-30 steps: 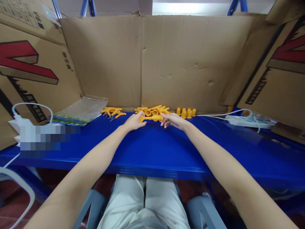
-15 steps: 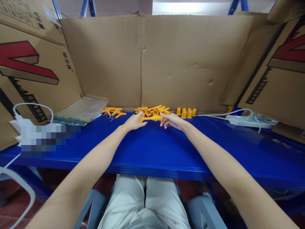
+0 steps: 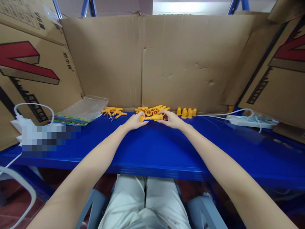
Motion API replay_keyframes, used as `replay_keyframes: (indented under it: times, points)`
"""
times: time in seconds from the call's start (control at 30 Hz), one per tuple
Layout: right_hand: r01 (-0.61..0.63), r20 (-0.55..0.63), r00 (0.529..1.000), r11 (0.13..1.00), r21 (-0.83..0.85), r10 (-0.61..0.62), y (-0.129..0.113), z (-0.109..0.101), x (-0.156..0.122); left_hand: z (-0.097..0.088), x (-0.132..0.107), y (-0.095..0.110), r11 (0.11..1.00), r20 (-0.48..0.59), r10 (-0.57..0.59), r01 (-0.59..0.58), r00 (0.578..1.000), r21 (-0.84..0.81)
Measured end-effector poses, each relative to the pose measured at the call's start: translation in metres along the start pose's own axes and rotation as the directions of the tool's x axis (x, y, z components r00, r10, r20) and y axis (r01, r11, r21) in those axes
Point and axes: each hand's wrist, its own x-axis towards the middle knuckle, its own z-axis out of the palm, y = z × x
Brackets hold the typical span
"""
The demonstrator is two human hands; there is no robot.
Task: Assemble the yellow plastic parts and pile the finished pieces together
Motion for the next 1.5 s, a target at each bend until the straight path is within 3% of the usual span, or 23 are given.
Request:
replay_keyframes:
  times: [0.1, 0.27, 0.6, 0.87, 1.13, 1.23, 1.33, 1.43, 1.5]
  points:
    - [0.014, -0.018, 1.0, 0.999, -0.034, -0.014, -0.002, -0.003, 0.0, -0.001, 0.0, 0.003, 1.0, -0.01, 0.015, -0.015, 1.0, -0.011]
    - [0.012, 0.018, 1.0, 0.998, 0.056, -0.013, -0.002, -0.009, 0.001, -0.004, -0.002, 0.009, 1.0, -0.018, -0.001, 0.001, 1.0, 0.01]
    - [-0.111, 0.191, 0.98, 0.952, 0.284, 0.057, -0.01, -0.012, -0.003, -0.007, -0.005, 0.01, 0.993, -0.014, -0.002, 0.004, 1.0, 0.116]
    - [-0.123, 0.28, 0.958, 0.965, 0.234, 0.054, -0.012, -0.02, -0.002, -0.008, -0.007, 0.014, 0.969, -0.004, 0.002, 0.0, 1.0, 0.246]
    - [-0.261, 0.322, 0.934, 0.91, 0.323, 0.154, -0.009, -0.02, -0.002, -0.007, -0.005, 0.016, 0.964, 0.011, 0.013, -0.016, 1.0, 0.267]
    - [-0.343, 0.323, 0.921, 0.845, 0.411, 0.217, -0.008, -0.019, -0.004, -0.004, -0.004, 0.014, 0.972, -0.001, 0.023, -0.022, 1.0, 0.233]
    - [-0.436, 0.318, 0.899, 0.683, 0.587, 0.301, -0.01, -0.016, -0.003, -0.002, -0.003, 0.014, 0.985, -0.01, 0.023, -0.021, 1.0, 0.168]
    - [-0.411, 0.246, 0.901, 0.523, 0.747, 0.358, -0.014, -0.015, 0.001, -0.004, -0.004, 0.015, 0.998, -0.055, 0.016, -0.013, 0.998, 0.066]
    - [-0.352, 0.159, 0.904, 0.48, 0.804, 0.398, -0.018, -0.017, 0.006, -0.007, -0.004, 0.015, 1.0, -0.123, -0.003, 0.004, 0.992, 0.003]
